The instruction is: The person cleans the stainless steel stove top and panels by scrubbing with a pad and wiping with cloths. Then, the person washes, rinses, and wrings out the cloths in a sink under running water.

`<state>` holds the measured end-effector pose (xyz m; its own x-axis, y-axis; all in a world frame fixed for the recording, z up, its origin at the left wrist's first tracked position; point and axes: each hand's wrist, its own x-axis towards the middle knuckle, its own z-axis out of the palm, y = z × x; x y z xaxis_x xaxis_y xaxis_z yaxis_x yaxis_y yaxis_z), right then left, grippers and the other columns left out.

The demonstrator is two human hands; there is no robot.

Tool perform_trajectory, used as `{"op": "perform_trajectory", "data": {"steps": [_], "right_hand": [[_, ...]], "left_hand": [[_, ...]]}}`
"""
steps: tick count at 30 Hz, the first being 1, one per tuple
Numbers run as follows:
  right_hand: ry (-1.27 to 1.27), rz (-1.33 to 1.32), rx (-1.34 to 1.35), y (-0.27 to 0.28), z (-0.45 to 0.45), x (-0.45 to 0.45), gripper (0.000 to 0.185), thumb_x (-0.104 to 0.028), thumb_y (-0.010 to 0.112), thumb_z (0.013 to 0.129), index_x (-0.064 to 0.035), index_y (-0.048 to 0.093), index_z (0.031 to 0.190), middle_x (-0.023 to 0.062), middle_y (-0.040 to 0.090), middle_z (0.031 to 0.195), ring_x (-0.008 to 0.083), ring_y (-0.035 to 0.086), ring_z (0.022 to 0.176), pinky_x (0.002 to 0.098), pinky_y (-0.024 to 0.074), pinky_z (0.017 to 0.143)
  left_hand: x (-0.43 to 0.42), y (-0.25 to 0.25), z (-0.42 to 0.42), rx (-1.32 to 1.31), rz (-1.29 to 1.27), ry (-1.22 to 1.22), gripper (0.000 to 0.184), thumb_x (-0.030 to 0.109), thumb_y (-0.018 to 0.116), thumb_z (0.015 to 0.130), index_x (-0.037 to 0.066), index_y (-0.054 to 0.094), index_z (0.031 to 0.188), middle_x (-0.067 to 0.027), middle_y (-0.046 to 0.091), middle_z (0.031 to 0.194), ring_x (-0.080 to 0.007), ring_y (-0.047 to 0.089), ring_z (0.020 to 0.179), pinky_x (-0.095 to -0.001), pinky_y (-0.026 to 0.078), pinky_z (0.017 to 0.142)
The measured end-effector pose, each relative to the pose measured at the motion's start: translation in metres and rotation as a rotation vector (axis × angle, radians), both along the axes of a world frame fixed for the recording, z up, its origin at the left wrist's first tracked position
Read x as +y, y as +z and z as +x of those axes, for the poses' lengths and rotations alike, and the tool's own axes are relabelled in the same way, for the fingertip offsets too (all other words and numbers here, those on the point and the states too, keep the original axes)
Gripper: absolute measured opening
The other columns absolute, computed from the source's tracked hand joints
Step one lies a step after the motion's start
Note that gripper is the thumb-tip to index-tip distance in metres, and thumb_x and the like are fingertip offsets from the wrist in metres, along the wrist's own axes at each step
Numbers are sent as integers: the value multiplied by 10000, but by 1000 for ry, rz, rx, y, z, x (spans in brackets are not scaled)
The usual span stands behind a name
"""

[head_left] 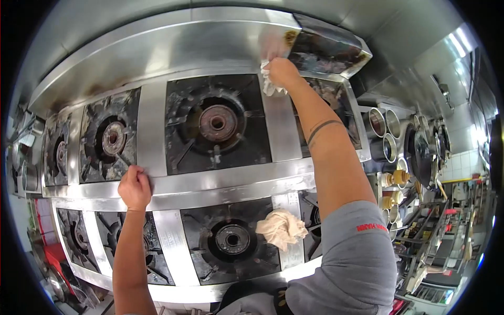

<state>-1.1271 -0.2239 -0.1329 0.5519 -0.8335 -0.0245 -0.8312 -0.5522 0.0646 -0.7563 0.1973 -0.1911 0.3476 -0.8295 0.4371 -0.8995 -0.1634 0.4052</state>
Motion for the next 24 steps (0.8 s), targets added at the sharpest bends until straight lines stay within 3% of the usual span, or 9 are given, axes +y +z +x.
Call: {"op": "perform_trajectory", "data": {"steps": [5, 7, 8, 10, 12, 13, 15, 18, 24], "right_hand": [[-284, -131, -287, 35, -83, 19, 274, -151, 615, 865, -196, 801, 1061, 184, 701, 1180, 358, 716, 987, 455, 555, 932], [-273, -360, -407, 27, -158, -6, 311, -110, 561, 848, -197, 810, 1014, 188, 730, 1095, 373, 712, 1000, 450, 551, 921], [-504, -248, -550, 39, -180, -3, 307, -156, 557, 851, -176, 806, 1030, 187, 737, 1095, 375, 713, 1001, 452, 547, 933], [-596, -290, -709, 21, -234, -25, 325, -247, 580, 855, -157, 779, 1097, 188, 739, 1094, 406, 691, 1037, 465, 532, 957], [-538, -311, -349, -47, -286, -77, 333, -270, 572, 870, -90, 767, 1071, 204, 742, 1064, 406, 694, 1044, 475, 524, 970], [-532, -304, -355, -51, -281, -79, 333, -270, 572, 870, -90, 767, 1071, 204, 742, 1064, 406, 694, 1044, 475, 524, 970], [-437, -272, -8, -50, -257, -70, 345, -275, 558, 883, -24, 756, 1015, 225, 739, 1055, 399, 704, 1034, 478, 523, 966], [-456, -85, 146, -12, -210, -49, 334, -243, 558, 923, -46, 737, 1124, 190, 732, 1157, 350, 678, 1139, 447, 474, 1040], [-287, -57, 178, 17, -141, -25, 296, -170, 538, 938, -53, 766, 1088, 201, 730, 1165, 367, 683, 1126, 460, 503, 1016]], "left_hand": [[1, -1, -1, -53, -11, -24, 90, 49, 538, 891, 76, 622, 908, -156, 664, 792, -392, 647, 721, -475, 496, 634], [0, -2, -2, -54, -7, -23, 91, 51, 534, 894, 74, 621, 906, -158, 662, 791, -393, 646, 720, -475, 496, 635], [0, -4, -2, -48, 0, -21, 91, 53, 531, 896, 73, 619, 905, -160, 661, 791, -395, 646, 720, -474, 495, 636], [0, -7, 0, -35, 2, -18, 93, 55, 523, 900, 71, 615, 901, -166, 654, 783, -397, 642, 712, -475, 491, 635], [-1, -6, 1, -42, 3, -27, 95, 54, 519, 900, 70, 613, 901, -171, 648, 775, -395, 639, 703, -473, 487, 629], [-2, -4, -1, -43, 8, -13, 100, 54, 511, 904, 70, 610, 903, -173, 640, 767, -397, 633, 696, -470, 482, 628], [-3, -2, -3, -48, 25, -2, 102, 55, 506, 906, 67, 608, 905, -173, 638, 765, -397, 633, 695, -468, 482, 631], [-2, 1, -5, -36, 53, 6, 106, 58, 498, 909, 61, 603, 910, -171, 637, 764, -395, 634, 697, -465, 484, 638], [-1, -4, 0, -21, 71, 13, 118, 71, 485, 922, 47, 601, 924, -172, 641, 782, -389, 640, 709, -452, 492, 652]]}}
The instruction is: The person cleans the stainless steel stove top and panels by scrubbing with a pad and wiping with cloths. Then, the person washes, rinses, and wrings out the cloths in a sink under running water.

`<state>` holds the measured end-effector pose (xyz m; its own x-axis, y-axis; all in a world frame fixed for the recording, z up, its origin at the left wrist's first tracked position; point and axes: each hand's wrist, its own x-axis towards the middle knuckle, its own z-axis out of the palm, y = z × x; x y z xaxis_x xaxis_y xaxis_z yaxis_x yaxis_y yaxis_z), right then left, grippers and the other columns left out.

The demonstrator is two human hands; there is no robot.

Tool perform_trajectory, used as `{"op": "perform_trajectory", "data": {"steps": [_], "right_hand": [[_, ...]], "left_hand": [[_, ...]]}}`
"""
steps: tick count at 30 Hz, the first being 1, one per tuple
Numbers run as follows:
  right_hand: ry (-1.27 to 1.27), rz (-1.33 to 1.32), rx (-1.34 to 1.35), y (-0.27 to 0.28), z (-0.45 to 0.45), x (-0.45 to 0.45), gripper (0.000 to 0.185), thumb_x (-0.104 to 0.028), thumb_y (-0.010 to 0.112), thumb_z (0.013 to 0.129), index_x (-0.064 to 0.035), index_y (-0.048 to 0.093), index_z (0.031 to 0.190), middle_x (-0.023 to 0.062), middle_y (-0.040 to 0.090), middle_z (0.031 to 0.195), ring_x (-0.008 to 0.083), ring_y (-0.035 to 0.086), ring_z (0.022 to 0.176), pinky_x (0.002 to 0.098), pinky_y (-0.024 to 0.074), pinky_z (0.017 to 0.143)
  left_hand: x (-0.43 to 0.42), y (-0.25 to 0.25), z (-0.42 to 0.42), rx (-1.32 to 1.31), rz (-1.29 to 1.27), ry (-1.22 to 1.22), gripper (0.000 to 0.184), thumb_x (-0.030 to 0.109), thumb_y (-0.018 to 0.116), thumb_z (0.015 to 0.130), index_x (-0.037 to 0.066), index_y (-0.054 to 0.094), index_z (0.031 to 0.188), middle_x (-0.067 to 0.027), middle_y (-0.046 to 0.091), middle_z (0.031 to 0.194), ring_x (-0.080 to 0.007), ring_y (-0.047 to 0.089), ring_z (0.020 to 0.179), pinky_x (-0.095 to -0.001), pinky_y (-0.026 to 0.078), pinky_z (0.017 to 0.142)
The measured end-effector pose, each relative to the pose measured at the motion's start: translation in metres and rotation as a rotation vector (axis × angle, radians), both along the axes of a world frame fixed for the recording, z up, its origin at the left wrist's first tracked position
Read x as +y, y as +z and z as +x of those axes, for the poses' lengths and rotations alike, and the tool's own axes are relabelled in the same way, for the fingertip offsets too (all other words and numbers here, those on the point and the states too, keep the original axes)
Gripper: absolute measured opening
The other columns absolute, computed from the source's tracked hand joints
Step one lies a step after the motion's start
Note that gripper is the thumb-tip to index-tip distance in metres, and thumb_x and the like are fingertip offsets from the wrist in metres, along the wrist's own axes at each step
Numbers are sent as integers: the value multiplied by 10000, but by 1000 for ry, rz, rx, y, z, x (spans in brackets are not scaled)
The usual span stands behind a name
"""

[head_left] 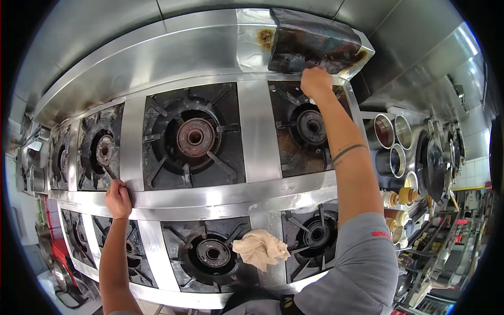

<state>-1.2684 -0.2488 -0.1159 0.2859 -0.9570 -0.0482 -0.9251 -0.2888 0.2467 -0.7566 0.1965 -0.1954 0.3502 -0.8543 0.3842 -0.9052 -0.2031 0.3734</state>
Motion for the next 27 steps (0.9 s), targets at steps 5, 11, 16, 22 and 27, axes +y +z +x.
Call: {"op": "perform_trajectory", "data": {"steps": [5, 11, 16, 22, 27], "right_hand": [[119, -29, -140, -5, 46, 10, 242, -125, 603, 866, -20, 775, 1000, 239, 738, 1069, 396, 691, 1088, 477, 564, 922], [212, -16, -168, -6, 90, 29, 237, -112, 592, 879, -18, 788, 974, 232, 745, 1052, 400, 683, 1067, 445, 572, 910], [214, -98, -336, -36, 118, 24, 251, -146, 577, 908, -30, 795, 954, 198, 756, 1004, 361, 681, 1059, 429, 569, 892], [361, -59, -360, -24, 176, 44, 247, -158, 576, 887, -64, 801, 924, 173, 761, 991, 329, 685, 1033, 435, 552, 873], [511, -88, -297, -29, 151, 37, 221, -138, 603, 848, -47, 782, 941, 173, 753, 1006, 344, 680, 976, 463, 539, 847]], "left_hand": [[-1, 1, -3, -4, 3, -3, 132, 93, 480, 933, 45, 603, 939, -173, 639, 786, -385, 642, 702, -444, 495, 649], [-2, 1, -4, -20, 24, 47, 109, 70, 481, 917, 42, 587, 926, -167, 643, 799, -389, 638, 725, -454, 494, 666], [-1, -3, -3, -31, 28, 43, 114, 78, 480, 913, 45, 588, 928, -169, 639, 800, -398, 634, 735, -463, 492, 673], [0, -1, -3, -35, 39, 35, 120, 85, 478, 905, 47, 589, 929, -174, 639, 802, -403, 636, 741, -473, 494, 676], [1, -3, -1, -46, 18, 49, 104, 99, 499, 902, 80, 597, 932, -173, 649, 809, -419, 641, 772, -488, 494, 685]]}}
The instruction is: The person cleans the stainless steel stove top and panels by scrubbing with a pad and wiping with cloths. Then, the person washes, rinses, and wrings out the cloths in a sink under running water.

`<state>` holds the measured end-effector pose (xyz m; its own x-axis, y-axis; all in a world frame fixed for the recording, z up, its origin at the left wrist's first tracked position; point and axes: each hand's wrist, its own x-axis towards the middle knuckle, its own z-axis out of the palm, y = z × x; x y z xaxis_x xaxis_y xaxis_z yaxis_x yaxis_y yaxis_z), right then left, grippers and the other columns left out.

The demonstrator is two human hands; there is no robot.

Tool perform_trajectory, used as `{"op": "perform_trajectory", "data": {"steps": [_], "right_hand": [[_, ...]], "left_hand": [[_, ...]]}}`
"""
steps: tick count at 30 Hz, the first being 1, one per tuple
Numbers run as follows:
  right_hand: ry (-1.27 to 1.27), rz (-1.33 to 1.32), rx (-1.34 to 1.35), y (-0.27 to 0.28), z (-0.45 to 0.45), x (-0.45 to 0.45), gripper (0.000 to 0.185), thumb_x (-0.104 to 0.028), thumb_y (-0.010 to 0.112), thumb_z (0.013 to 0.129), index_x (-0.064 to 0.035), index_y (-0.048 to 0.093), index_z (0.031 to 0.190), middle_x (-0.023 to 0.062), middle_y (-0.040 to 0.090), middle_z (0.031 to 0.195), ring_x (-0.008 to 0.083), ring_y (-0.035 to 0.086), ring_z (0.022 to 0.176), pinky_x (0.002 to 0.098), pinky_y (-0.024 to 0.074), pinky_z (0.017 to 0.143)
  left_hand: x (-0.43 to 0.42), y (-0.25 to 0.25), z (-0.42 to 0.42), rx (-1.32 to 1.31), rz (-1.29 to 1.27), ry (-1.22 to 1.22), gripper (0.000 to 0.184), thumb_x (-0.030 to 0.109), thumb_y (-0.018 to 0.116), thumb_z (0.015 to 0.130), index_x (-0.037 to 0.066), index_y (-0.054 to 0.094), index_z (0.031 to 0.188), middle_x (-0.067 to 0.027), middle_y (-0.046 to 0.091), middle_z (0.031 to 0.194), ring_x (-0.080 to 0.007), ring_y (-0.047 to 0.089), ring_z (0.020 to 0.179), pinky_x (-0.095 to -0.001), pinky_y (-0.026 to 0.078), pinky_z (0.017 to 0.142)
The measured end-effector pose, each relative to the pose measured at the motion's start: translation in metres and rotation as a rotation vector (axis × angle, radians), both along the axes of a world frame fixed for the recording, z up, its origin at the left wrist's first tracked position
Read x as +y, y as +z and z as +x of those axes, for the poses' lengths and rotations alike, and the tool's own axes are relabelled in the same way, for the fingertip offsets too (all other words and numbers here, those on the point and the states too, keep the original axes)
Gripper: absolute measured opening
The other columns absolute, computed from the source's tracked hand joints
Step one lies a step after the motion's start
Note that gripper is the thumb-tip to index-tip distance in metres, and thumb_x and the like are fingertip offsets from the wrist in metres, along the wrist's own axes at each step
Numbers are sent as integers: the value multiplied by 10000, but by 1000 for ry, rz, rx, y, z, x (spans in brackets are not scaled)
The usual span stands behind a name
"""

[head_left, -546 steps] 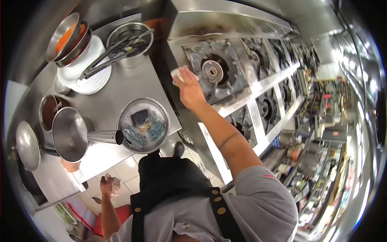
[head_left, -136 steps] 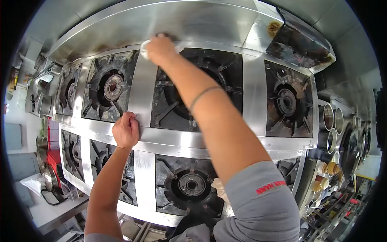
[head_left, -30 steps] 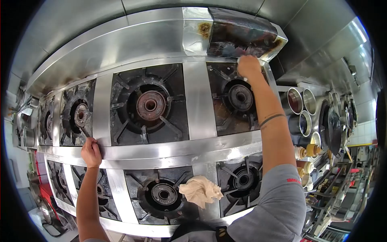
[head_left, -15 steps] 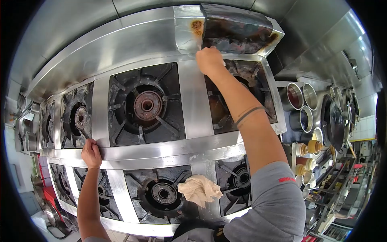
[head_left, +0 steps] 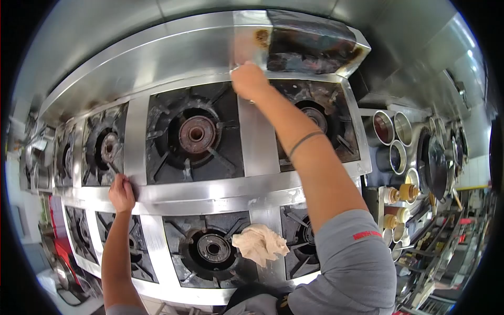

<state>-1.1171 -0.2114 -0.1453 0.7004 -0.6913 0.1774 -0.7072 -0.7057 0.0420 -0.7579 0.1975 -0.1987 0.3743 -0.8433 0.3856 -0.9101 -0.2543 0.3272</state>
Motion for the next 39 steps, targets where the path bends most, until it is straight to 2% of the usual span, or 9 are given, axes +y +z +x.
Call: {"op": "perform_trajectory", "data": {"steps": [5, 7, 10, 14, 25, 27, 30, 33, 39], "right_hand": [[81, 453, -564, 14, -63, -20, 333, -81, 555, 870, -112, 749, 1139, 188, 719, 1095, 385, 660, 1068, 449, 515, 963], [282, 237, -629, 18, -62, -25, 323, -78, 580, 873, -113, 741, 1151, 136, 701, 1199, 342, 634, 1138, 454, 484, 1002], [45, -248, -422, 28, -29, 9, 262, -68, 594, 900, -109, 757, 1101, 102, 679, 1229, 315, 627, 1132, 422, 482, 1004], [194, -335, -339, -36, -4, 16, 319, -147, 611, 882, -152, 742, 1173, 114, 683, 1170, 319, 606, 1137, 462, 447, 1017], [0, -67, -161, -4, -38, 109, 253, -169, 588, 888, -155, 733, 1094, 71, 702, 1020, 315, 620, 995, 461, 493, 879], [-129, 273, -234, 8, -48, 106, 281, -171, 560, 890, -139, 728, 1113, 92, 706, 1038, 345, 627, 1008, 469, 501, 902], [24, 34, -406, 7, -52, 59, 304, -145, 520, 897, -117, 727, 1119, 109, 714, 1088, 378, 632, 1060, 478, 507, 933], [-18, -5, -106, -20, -41, 29, 394, -151, 519, 961, -113, 627, 1338, 187, 595, 1387, 383, 521, 1316, 452, 418, 1122], [-35, 52, -265, -35, -53, 94, 457, -107, 552, 956, -127, 577, 1412, 197, 524, 1478, 379, 477, 1371, 440, 374, 1169]], "left_hand": [[1, 5, -2, -33, -20, -22, 62, 93, 522, 892, 91, 582, 908, -151, 654, 810, -408, 642, 776, -500, 500, 686], [-1, 7, -2, -30, -9, -44, 68, 95, 516, 892, 93, 582, 907, -148, 653, 807, -408, 641, 775, -502, 498, 682], [0, 7, -1, -19, -20, -59, 73, 102, 508, 896, 88, 579, 901, -153, 649, 799, -411, 639, 773, -505, 496, 678], [-1, 9, -1, -41, -20, -81, 78, 95, 504, 896, 83, 582, 900, -161, 647, 792, -415, 635, 756, -501, 494, 668], [2, 5, 2, -9, -112, -87, 67, 85, 532, 865, 75, 598, 858, -151, 634, 746, -393, 632, 702, -476, 497, 632], [1, 10, -1, 9, -126, -89, 67, 84, 541, 858, 75, 601, 831, -148, 629, 729, -387, 630, 687, -466, 497, 616], [4, 10, 2, 11, -110, -76, 67, 88, 541, 863, 73, 587, 816, -157, 624, 725, -396, 624, 680, -473, 492, 606], [1, 5, 3, 3, -62, -48, 79, 95, 539, 875, 71, 572, 808, -165, 620, 721, -408, 621, 682, -487, 486, 603], [4, 1, 7, -35, -100, -73, 89, 117, 539, 902, 87, 579, 829, -156, 627, 726, -399, 627, 686, -496, 487, 606]]}}
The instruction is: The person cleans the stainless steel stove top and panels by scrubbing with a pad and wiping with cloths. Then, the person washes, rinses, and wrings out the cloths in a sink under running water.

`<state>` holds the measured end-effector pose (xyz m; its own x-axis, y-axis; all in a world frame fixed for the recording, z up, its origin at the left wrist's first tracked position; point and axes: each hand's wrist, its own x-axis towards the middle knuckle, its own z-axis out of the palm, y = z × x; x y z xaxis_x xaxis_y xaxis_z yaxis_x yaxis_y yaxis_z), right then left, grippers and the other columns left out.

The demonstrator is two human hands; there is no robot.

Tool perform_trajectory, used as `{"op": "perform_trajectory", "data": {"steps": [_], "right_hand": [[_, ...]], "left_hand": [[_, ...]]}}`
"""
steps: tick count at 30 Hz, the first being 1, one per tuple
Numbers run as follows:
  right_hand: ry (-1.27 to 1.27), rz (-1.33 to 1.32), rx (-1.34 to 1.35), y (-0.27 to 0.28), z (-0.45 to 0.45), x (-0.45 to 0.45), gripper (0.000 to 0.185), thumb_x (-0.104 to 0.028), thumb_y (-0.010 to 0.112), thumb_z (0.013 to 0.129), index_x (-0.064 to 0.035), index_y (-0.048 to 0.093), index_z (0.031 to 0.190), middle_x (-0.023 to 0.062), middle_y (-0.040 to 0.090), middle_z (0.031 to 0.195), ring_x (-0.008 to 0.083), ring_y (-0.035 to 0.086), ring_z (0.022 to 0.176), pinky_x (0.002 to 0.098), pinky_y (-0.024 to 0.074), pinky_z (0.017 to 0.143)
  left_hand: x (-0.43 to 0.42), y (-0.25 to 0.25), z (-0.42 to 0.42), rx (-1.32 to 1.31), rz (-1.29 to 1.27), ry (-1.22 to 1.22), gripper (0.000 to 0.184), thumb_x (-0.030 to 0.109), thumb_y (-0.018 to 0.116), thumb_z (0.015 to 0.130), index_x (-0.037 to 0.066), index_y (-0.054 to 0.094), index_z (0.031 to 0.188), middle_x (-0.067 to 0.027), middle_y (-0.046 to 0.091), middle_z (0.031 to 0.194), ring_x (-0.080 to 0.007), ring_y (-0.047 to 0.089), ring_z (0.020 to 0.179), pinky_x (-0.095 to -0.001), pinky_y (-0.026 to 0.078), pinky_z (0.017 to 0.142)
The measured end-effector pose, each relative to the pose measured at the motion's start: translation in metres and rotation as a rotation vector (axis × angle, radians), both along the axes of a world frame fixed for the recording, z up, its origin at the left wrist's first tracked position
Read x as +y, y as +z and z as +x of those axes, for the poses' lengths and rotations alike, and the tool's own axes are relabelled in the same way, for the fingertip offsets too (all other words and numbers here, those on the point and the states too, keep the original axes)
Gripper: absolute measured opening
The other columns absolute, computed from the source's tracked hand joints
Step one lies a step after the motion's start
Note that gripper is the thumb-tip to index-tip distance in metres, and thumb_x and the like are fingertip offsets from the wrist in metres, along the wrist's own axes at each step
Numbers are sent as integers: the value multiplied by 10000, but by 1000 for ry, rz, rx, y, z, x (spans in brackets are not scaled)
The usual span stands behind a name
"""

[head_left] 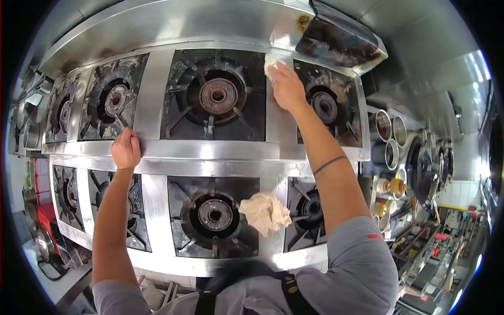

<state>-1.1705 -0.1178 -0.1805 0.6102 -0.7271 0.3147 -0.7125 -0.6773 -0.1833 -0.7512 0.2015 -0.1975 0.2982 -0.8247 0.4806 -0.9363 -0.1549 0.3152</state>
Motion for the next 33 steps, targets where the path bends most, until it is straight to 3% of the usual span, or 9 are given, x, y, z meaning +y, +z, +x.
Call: {"op": "perform_trajectory", "data": {"steps": [7, 13, 15, 17, 20, 25, 29, 30, 33], "right_hand": [[-17, -40, -146, 3, -34, 190, 482, -59, 646, 846, -124, 674, 1323, 159, 607, 1390, 393, 555, 1295, 478, 435, 1115], [86, -10, -198, -2, -84, 225, 490, 19, 678, 729, -107, 708, 1202, 124, 662, 1294, 364, 588, 1253, 460, 453, 1102], [-192, -100, -145, 1, -141, 217, 473, 30, 647, 725, -100, 712, 1175, 123, 675, 1263, 358, 597, 1239, 465, 463, 1090], [-383, -169, -25, -25, -228, 194, 494, 0, 635, 808, -116, 651, 1288, 146, 651, 1313, 355, 556, 1302, 487, 425, 1129], [-589, -95, -119, -19, -254, 176, 447, 12, 608, 837, -76, 658, 1272, 156, 645, 1324, 358, 561, 1291, 484, 411, 1127], [-393, -245, -251, -54, -81, 233, 364, -16, 603, 832, -76, 698, 1178, 154, 669, 1242, 351, 562, 1265, 488, 410, 1112], [-154, -178, -523, -41, 96, 283, 315, -122, 613, 825, -85, 728, 1116, 148, 685, 1195, 350, 591, 1208, 470, 449, 1058], [-78, -9, -607, -38, 127, 287, 290, -147, 613, 816, -87, 739, 1071, 123, 686, 1190, 328, 599, 1187, 450, 459, 1049], [230, 19, -468, -23, 158, 288, 243, -159, 623, 805, -97, 741, 1008, 73, 684, 1182, 286, 603, 1181, 445, 459, 1056]], "left_hand": [[1, -1, 1, -4, -1, 18, 82, 131, 543, 920, 104, 575, 850, -144, 634, 740, -394, 636, 700, -509, 483, 607], [4, -10, 6, -23, 24, -3, 82, 170, 535, 936, 118, 577, 889, -148, 656, 778, -407, 646, 730, -528, 493, 633], [2, -14, 11, -24, 63, 40, 105, 194, 526, 949, 124, 580, 892, -156, 673, 799, -417, 659, 758, -537, 500, 641], [0, -12, 8, -35, 63, 44, 105, 194, 528, 947, 126, 586, 893, -158, 675, 798, -420, 660, 755, -539, 500, 641], [3, -9, 6, -68, 66, 71, 117, 198, 532, 946, 126, 602, 887, -161, 678, 790, -418, 661, 754, -543, 499, 644], [4, -6, 2, -31, 33, 59, 129, 210, 542, 944, 117, 606, 880, -161, 680, 796, -418, 661, 757, -539, 499, 648], [4, -10, -3, 11, -28, 37, 127, 208, 554, 949, 112, 635, 927, -149, 694, 813, -410, 664, 753, -508, 513, 650], [3, -3, -14, -5, -39, 16, 127, 208, 554, 949, 112, 635, 927, -149, 694, 813, -410, 664, 753, -508, 513, 650], [-11, 11, -84, 73, -115, -53, 109, 169, 578, 935, 99, 658, 960, -125, 692, 794, -366, 668, 713, -474, 516, 636]]}}
